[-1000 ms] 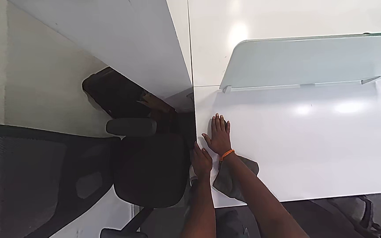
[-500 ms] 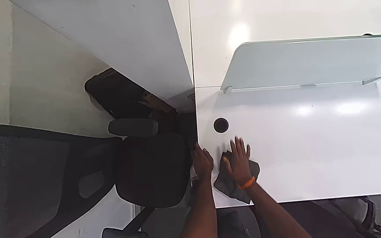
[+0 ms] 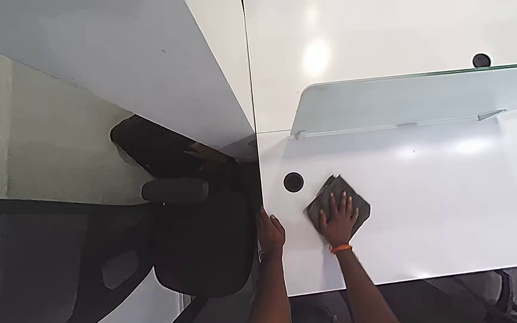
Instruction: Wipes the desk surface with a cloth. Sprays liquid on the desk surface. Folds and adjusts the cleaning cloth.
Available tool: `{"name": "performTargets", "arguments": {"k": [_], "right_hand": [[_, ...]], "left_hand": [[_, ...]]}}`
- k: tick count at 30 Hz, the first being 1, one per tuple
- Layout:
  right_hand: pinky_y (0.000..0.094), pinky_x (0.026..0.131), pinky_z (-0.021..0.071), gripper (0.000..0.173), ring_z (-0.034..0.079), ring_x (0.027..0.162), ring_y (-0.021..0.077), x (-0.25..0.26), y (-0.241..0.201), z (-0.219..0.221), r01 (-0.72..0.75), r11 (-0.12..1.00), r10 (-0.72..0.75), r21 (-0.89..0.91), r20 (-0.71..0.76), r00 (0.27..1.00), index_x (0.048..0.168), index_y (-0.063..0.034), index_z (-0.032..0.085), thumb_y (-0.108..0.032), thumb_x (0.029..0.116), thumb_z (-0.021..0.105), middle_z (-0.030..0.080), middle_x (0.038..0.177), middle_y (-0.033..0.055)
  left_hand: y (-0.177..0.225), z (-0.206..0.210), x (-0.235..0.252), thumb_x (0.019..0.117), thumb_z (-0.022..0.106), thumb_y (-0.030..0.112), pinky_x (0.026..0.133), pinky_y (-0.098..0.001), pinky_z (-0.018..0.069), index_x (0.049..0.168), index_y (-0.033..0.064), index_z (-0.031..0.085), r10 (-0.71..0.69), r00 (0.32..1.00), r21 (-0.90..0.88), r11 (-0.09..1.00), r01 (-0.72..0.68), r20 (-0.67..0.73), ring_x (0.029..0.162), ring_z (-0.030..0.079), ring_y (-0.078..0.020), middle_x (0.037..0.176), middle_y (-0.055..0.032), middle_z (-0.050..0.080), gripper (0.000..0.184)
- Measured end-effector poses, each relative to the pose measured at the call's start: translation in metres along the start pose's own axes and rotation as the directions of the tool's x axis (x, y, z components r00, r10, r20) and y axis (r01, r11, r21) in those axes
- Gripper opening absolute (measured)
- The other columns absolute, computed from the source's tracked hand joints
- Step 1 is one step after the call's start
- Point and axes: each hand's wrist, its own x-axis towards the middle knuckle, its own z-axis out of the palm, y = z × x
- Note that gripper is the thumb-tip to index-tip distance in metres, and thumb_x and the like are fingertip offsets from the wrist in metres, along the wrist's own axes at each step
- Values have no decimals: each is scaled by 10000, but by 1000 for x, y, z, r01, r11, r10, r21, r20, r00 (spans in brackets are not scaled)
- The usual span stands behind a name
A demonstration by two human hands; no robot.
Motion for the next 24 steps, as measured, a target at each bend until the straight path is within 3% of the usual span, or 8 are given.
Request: {"name": "performTargets", "arguments": {"k": [2, 7, 11, 14, 16, 19, 22, 24], "right_hand": [[713, 1195, 151, 695, 239, 1552, 384, 52, 11, -3, -59, 998, 58, -26, -24, 998, 1571, -318, 426, -650, 972, 305, 298, 1676, 127], [722, 1194, 126, 658, 157, 1578, 360, 155, 25, -7, -169, 985, 168, -28, -43, 985, 1610, -340, 325, -593, 1005, 274, 200, 1713, 93], [733, 1178, 128, 621, 155, 1574, 377, 201, 7, -10, -376, 927, 375, -1, -40, 926, 1621, -314, 296, -473, 1021, 278, 177, 1714, 115], [733, 1175, 142, 607, 192, 1561, 400, 212, -28, -4, -513, 858, 514, 30, -47, 856, 1617, -256, 322, -420, 1033, 307, 222, 1702, 122], [750, 1158, 177, 583, 213, 1549, 420, 204, -68, -2, -419, 905, 423, 74, -36, 906, 1592, -199, 373, -380, 1037, 351, 261, 1685, 144], [727, 1190, 160, 528, 227, 1552, 389, 172, -138, 2, -98, 988, 96, 118, 23, 995, 1518, -151, 495, -327, 1027, 410, 327, 1659, 139], [648, 1222, 197, 520, 267, 1549, 333, 147, -186, 10, 246, 963, -255, 106, 85, 963, 1481, -150, 550, -318, 999, 449, 395, 1632, 94], [604, 1239, 181, 555, 227, 1566, 303, 147, -204, 14, 400, 909, -414, 119, 131, 901, 1520, -198, 511, -321, 982, 447, 343, 1663, 63]], "left_hand": [[0, -1, 1, 1055, 314, 303, 946, -488, 561, 1567, 28, 341, 10, 1000, -8, 1000, -10, 0, 1184, 665, -337, 1374, -208, 615, 582], [3, -4, 0, 1051, 332, 298, 909, -510, 571, 1569, 16, 330, -21, 998, -2, 1000, 21, 56, 1120, 688, -356, 1317, -221, 640, 590], [4, -6, 1, 1045, 357, 294, 881, -490, 589, 1542, -11, 376, 3, 1000, -11, 1000, -2, 26, 1073, 711, -342, 1289, -219, 658, 583], [1, -1, -2, 1039, 348, 303, 869, -470, 594, 1533, -19, 390, 18, 1000, 0, 1000, -18, 17, 1056, 718, -328, 1272, -215, 669, 591], [3, -5, 0, 1047, 337, 310, 897, -483, 582, 1548, -5, 373, -7, 998, -3, 1000, 7, 61, 1095, 704, -342, 1297, -219, 658, 593], [6, -13, 2, 1045, 327, 317, 896, -497, 576, 1551, 21, 375, -28, 992, -3, 1000, 29, 119, 1110, 694, -343, 1309, -214, 648, 589], [5, -9, 1, 1041, 345, 322, 872, -489, 585, 1540, 40, 414, -42, 994, -15, 999, 43, 103, 1079, 703, -337, 1289, -204, 659, 577], [4, -7, 2, 1037, 352, 326, 826, -481, 597, 1534, 49, 427, -38, 995, -26, 999, 40, 90, 1035, 712, -333, 1262, -194, 665, 574]]}}
